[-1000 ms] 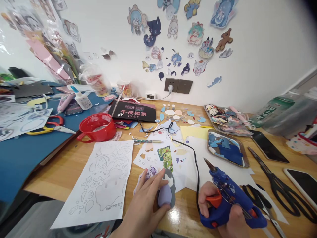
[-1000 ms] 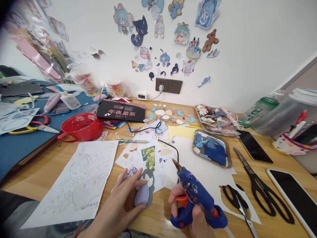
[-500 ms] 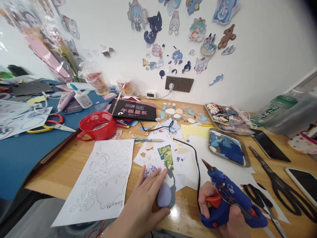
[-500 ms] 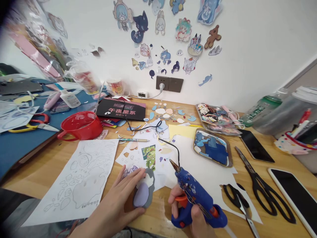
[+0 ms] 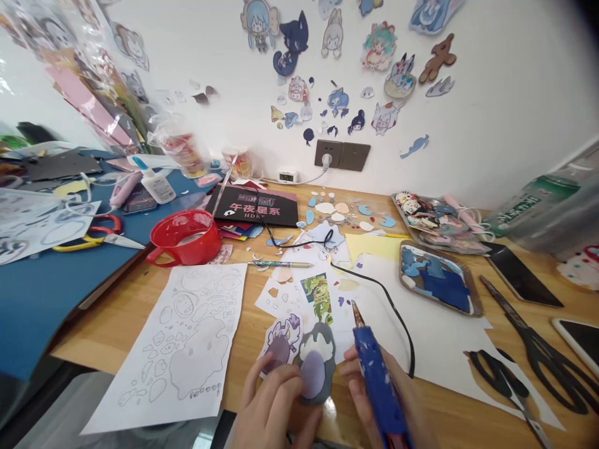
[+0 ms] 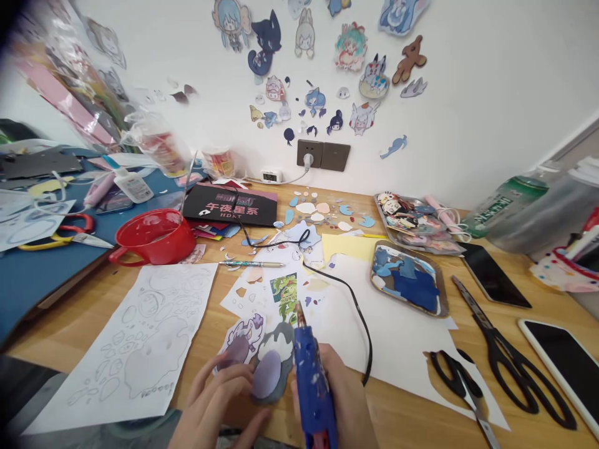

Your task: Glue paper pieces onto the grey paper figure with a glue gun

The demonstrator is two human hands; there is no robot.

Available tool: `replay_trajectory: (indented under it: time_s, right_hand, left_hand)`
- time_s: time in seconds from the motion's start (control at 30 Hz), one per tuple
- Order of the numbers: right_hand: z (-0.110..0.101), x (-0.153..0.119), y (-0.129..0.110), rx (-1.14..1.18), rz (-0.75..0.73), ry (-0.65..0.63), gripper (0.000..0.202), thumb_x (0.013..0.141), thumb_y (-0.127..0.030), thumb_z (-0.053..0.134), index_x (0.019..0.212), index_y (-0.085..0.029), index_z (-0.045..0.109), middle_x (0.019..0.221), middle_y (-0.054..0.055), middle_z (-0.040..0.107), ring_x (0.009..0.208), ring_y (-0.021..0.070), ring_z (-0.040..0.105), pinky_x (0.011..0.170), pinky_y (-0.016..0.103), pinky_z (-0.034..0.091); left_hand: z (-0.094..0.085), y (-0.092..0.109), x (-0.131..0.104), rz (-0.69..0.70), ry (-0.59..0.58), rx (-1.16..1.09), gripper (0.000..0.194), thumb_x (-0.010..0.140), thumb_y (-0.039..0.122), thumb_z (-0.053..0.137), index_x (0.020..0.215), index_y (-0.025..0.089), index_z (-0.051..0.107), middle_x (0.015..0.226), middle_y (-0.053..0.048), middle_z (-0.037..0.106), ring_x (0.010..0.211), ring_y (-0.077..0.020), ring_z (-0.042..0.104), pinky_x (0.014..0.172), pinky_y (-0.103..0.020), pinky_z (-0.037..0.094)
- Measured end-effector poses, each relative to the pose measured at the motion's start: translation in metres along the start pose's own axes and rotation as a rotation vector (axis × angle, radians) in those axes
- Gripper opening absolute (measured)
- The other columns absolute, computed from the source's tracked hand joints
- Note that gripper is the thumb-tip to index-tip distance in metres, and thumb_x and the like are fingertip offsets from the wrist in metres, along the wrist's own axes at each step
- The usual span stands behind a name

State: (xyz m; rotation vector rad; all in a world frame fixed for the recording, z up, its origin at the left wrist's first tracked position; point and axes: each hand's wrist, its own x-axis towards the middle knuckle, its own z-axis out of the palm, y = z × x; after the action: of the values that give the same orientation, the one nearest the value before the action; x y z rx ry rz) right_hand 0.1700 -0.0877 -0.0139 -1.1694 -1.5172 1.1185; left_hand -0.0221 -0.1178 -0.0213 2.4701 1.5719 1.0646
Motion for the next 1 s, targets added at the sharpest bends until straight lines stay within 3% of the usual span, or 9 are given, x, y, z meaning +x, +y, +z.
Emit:
replay_trajectory:
  time_s: [0.2,0.4,0.8,1.0]
  right_hand:
    - [-0.002,0.008,0.004,-0.066,-0.04,-0.082,0.019,0.072,-0.033,0.063,0.088,-0.024,0.059,0.056,-0.003,0.055,0.047,0.0147,0.05,0.044,0.024,0.044]
    - [-0.002,0.011,0.009,-0.083,-0.032,-0.087,0.018,0.072,-0.028,0.061,0.089,-0.023,0.06,0.063,0.0,0.062,0.05,0.0157,0.055,0.041,0.023,0.043]
    - [-0.005,0.008,0.007,-0.095,-0.03,-0.117,0.023,0.072,-0.021,0.062,0.095,-0.023,0.058,0.071,0.001,0.064,0.054,0.0155,0.056,0.047,0.023,0.046]
    - [-0.009,0.011,-0.006,-0.132,-0.003,-0.19,0.025,0.074,-0.017,0.058,0.098,-0.024,0.058,0.072,0.0,0.065,0.056,0.0167,0.058,0.045,0.023,0.044]
  left_hand:
    - [0.019,0.011,-0.006,-0.17,0.173,-0.019,0.016,0.078,0.014,0.06,0.083,0.021,0.046,0.078,0.0,0.067,0.074,-0.0152,0.066,0.083,-0.033,0.04]
    - [0.023,0.021,-0.003,-0.292,0.21,-0.074,0.015,0.08,0.016,0.059,0.08,0.022,0.045,0.076,0.002,0.065,0.071,-0.0152,0.063,0.08,-0.034,0.036]
    - [0.026,0.022,-0.003,-0.312,0.229,-0.152,0.016,0.079,0.012,0.057,0.078,0.021,0.044,0.075,0.004,0.063,0.069,-0.0134,0.063,0.083,-0.033,0.03]
    - [0.019,0.016,-0.001,-0.219,0.17,-0.11,0.013,0.079,0.013,0.059,0.079,0.021,0.048,0.077,0.003,0.064,0.072,-0.0138,0.063,0.082,-0.031,0.03]
